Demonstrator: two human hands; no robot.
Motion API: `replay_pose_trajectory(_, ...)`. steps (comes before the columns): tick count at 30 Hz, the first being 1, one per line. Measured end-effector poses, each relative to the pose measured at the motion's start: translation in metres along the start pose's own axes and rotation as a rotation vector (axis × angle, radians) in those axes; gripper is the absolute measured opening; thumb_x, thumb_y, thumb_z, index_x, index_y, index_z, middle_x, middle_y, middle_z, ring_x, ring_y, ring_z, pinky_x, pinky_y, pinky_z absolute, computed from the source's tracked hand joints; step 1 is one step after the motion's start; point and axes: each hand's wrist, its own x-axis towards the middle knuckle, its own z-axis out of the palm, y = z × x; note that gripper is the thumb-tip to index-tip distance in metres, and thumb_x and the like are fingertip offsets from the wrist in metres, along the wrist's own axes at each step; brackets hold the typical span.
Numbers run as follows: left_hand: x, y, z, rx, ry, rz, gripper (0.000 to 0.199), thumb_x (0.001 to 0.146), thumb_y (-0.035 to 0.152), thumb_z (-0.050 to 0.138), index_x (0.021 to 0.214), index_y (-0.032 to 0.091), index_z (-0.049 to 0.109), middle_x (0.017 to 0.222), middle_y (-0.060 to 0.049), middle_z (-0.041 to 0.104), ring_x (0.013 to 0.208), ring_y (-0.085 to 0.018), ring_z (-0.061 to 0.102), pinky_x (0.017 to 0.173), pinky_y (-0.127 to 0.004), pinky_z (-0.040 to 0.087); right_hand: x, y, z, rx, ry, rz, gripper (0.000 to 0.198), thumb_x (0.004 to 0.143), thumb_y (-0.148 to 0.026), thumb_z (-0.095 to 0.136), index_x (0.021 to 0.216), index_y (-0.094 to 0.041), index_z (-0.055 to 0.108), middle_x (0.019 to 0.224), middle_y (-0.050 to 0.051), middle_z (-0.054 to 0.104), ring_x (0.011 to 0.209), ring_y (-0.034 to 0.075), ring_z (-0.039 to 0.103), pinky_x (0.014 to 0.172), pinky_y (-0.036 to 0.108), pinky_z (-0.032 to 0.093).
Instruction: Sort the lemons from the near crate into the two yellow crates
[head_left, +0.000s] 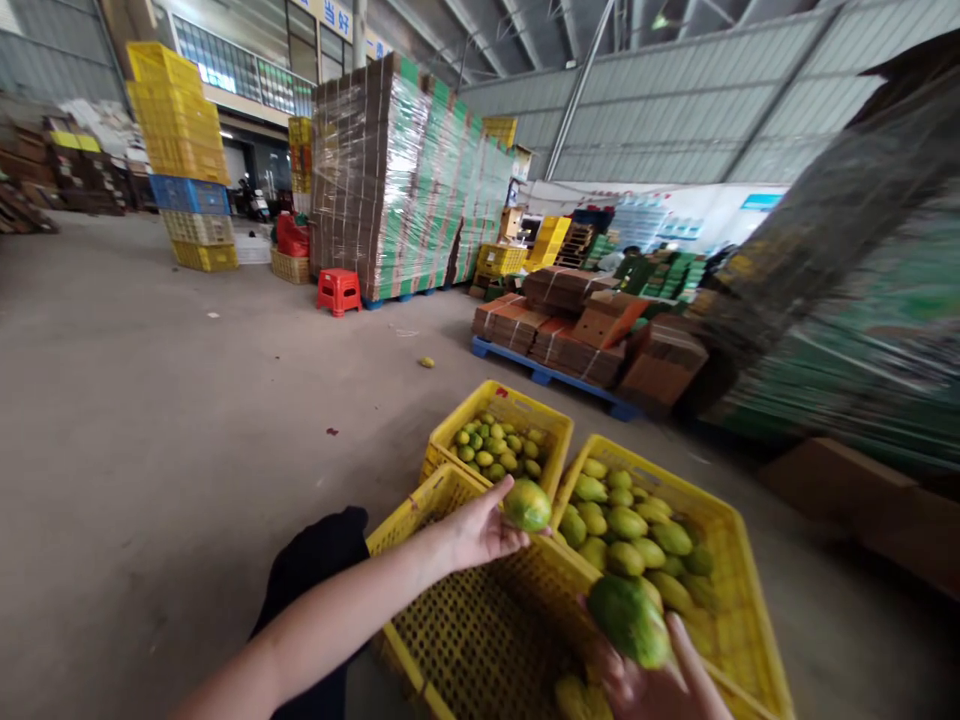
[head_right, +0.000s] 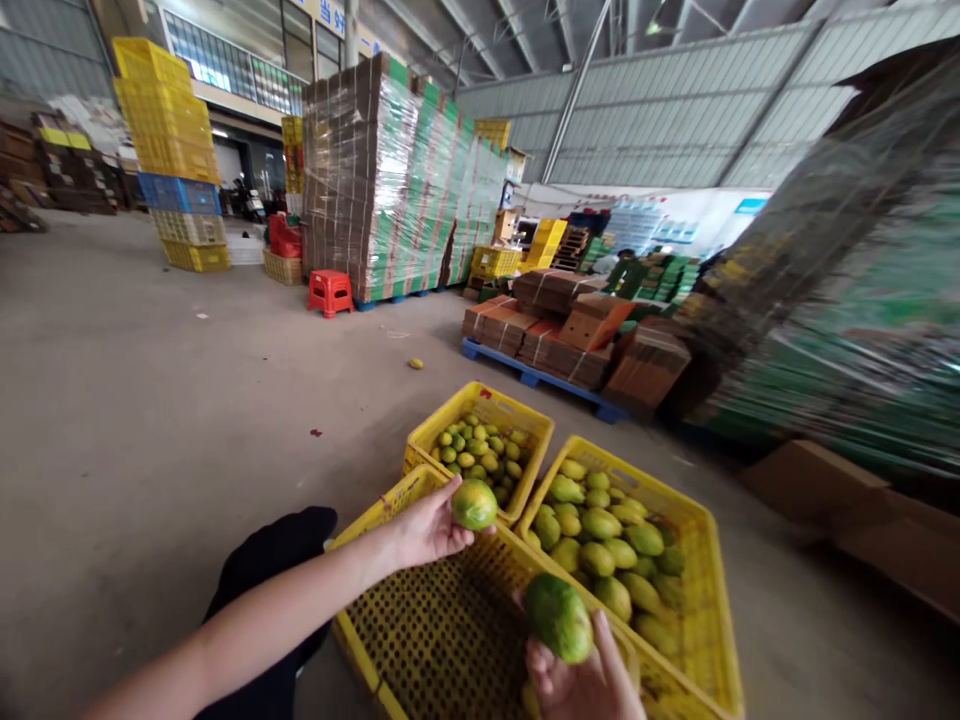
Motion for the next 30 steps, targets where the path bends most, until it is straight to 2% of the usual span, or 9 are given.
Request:
replay_pose_trajectory(4, -0.012, -0.001, 0.012, 0.008, 0.024, 0.039, 0.044, 0.091, 0.047, 0.064, 0.096, 0.004, 0.068, 0.072, -0.013, 0.071, 0.047, -0.006, 0.058, 0.043, -0.012, 0.047, -0.011, 0.012, 0.026, 0.087, 0.039, -0.084, 0.028, 0.067, -0.04, 0.082, 0.087, -0.024, 0.073, 0.084, 0.008, 0.078, 0.056, 0.015, 0.065, 0.051, 0.025, 0.058)
replay_pose_trajectory(7, -0.014, 0.001, 0.02, 0.056, 0.04, 0.053, 0.042, 0.095, 0.048, 0.057, 0.092, 0.008, 0.068, 0.075, -0.011, 0.072, 0.048, -0.006, 0.058, 0.044, -0.011, 0.049, -0.013, 0.02, 0.04, 0.111, -0.023, -0.112, 0.031, 0.075, -0.047, 0.075, 0.087, -0.019, 0.071, 0.08, 0.006, 0.077, 0.047, 0.011, 0.059, 0.044, 0.021, 0.054)
replay_pose_trajectory(10, -0.007, -0.001, 0.024, 0.133, 0.018, 0.035, 0.041, 0.095, 0.048, 0.056, 0.09, 0.009, 0.068, 0.074, -0.009, 0.073, 0.049, -0.005, 0.059, 0.046, -0.01, 0.05, -0.011, 0.024, 0.042, 0.125, -0.109, -0.162, 0.028, 0.083, -0.047, 0.069, 0.089, -0.019, 0.069, 0.079, 0.004, 0.077, 0.046, 0.01, 0.06, 0.044, 0.019, 0.053)
replay_pose_trajectory(14, 0.003, -0.015, 0.023, 0.273, -0.055, 0.012, 0.039, 0.09, 0.047, 0.065, 0.095, 0.009, 0.066, 0.074, -0.008, 0.072, 0.048, -0.005, 0.058, 0.046, -0.012, 0.05, -0.014, 0.025, 0.037, 0.164, -0.176, -0.19, 0.025, 0.09, -0.042, 0.063, 0.093, -0.017, 0.067, 0.077, 0.005, 0.077, 0.048, 0.01, 0.064, 0.045, 0.017, 0.055)
replay_pose_trajectory(16, 0.005, -0.023, 0.023, 0.339, -0.09, 0.038, 0.039, 0.086, 0.046, 0.071, 0.102, 0.011, 0.063, 0.075, -0.005, 0.072, 0.049, -0.006, 0.059, 0.047, -0.013, 0.05, -0.018, 0.022, 0.033, 0.175, -0.184, -0.22, 0.024, 0.09, -0.04, 0.062, 0.094, -0.017, 0.067, 0.078, 0.005, 0.077, 0.05, 0.011, 0.066, 0.046, 0.017, 0.056)
replay_pose_trajectory(19, 0.004, -0.03, 0.024, 0.441, -0.136, 0.109, 0.051, 0.076, 0.046, 0.08, 0.111, 0.017, 0.055, 0.078, -0.001, 0.07, 0.053, -0.008, 0.063, 0.049, -0.016, 0.051, -0.021, 0.018, 0.028, 0.176, -0.187, -0.257, 0.021, 0.091, -0.039, 0.062, 0.093, -0.019, 0.066, 0.078, 0.004, 0.077, 0.051, 0.012, 0.068, 0.047, 0.019, 0.058)
replay_pose_trajectory(24, 0.001, -0.028, 0.022, 0.632, -0.201, 0.179, 0.067, 0.066, 0.054, 0.084, 0.112, 0.023, 0.046, 0.081, 0.0, 0.071, 0.053, -0.01, 0.065, 0.052, -0.019, 0.054, -0.019, 0.016, 0.022, 0.159, -0.138, -0.322, 0.022, 0.086, -0.041, 0.068, 0.091, -0.02, 0.063, 0.073, 0.001, 0.076, 0.051, 0.012, 0.069, 0.046, 0.019, 0.057)
replay_pose_trajectory(27, 0.003, -0.028, 0.019, 0.737, -0.224, 0.289, 0.069, 0.064, 0.055, 0.085, 0.111, 0.024, 0.044, 0.083, 0.0, 0.071, 0.057, -0.013, 0.068, 0.053, -0.022, 0.056, -0.015, 0.017, 0.02, 0.121, -0.086, -0.406, 0.028, 0.08, -0.041, 0.074, 0.094, -0.022, 0.058, 0.076, -0.001, 0.076, 0.052, 0.013, 0.07, 0.047, 0.02, 0.058)
replay_pose_trajectory(30, 0.002, -0.029, 0.017, 0.858, -0.245, 0.432, 0.064, 0.066, 0.052, 0.084, 0.11, 0.025, 0.045, 0.094, -0.003, 0.069, 0.073, -0.017, 0.072, 0.058, -0.025, 0.059, -0.015, 0.018, 0.02, 0.064, -0.057, -0.508, 0.037, 0.076, -0.042, 0.078, 0.094, -0.026, 0.05, 0.079, -0.005, 0.074, 0.054, 0.013, 0.07, 0.049, 0.021, 0.058)
